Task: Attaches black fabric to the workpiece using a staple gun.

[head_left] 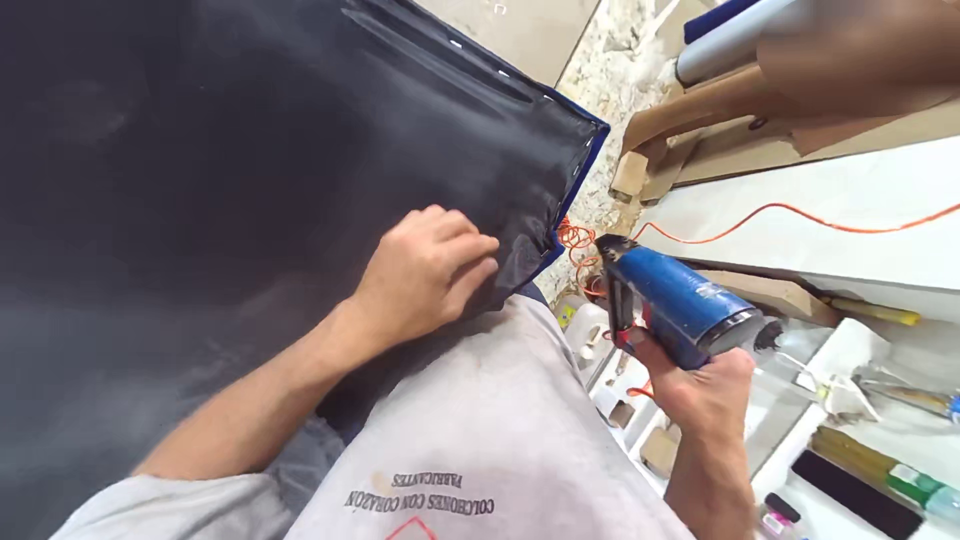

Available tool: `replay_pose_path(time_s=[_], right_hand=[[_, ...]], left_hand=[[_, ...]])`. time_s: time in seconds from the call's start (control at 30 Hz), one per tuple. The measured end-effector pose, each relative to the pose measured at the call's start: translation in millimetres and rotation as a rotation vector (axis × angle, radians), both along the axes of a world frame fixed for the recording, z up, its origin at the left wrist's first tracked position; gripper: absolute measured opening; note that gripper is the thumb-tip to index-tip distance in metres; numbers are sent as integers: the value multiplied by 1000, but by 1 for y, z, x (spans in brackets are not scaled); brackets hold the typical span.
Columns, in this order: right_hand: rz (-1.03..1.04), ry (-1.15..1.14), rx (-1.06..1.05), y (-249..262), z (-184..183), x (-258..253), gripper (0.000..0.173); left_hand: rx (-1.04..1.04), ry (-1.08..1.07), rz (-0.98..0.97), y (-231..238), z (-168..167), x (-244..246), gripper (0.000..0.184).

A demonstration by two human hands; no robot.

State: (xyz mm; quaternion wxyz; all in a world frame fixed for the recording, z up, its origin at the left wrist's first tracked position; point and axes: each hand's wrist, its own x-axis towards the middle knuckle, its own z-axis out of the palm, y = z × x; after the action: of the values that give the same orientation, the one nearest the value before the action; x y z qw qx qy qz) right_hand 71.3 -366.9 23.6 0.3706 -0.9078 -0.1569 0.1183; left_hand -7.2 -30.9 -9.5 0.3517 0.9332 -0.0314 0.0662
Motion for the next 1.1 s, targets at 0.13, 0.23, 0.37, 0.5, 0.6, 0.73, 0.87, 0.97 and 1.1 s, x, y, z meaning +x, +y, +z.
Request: replay_pose_path(time_s=[0.13,0.23,0.37,0.5,0.6,0.73,0.87,0.97,1.1], right_hand=[[10,55,25,0,-18,10,27],[39,104,31,1,-31,7,26],[57,95,54,0,-41,-5,26],[-11,-85,-41,-1,-28,-7,37],[34,-217,-142,13,-6,21,58],[341,-193,-47,54,10,89,65],[575,-316,-178,153,-5,183,64],[645,-395,-354,243,-41,246,64],[772,-338,-426,321,-90,271,63]], left_hand=[[65,39,191,-41,-13,-37,42],[42,32,305,-64,-18,-36,47],[132,62,384,-81,-18,-27,42],[316,-127,374,-81,-30,-25,15],[369,-349,276,-79,-41,-24,15],[290,-438,59,-89,-43,-48,16],[260,-486,129,-97,-37,-72,19],[190,-352,366,-92,-25,-72,20],[71,-69,564,-89,-18,-74,26]])
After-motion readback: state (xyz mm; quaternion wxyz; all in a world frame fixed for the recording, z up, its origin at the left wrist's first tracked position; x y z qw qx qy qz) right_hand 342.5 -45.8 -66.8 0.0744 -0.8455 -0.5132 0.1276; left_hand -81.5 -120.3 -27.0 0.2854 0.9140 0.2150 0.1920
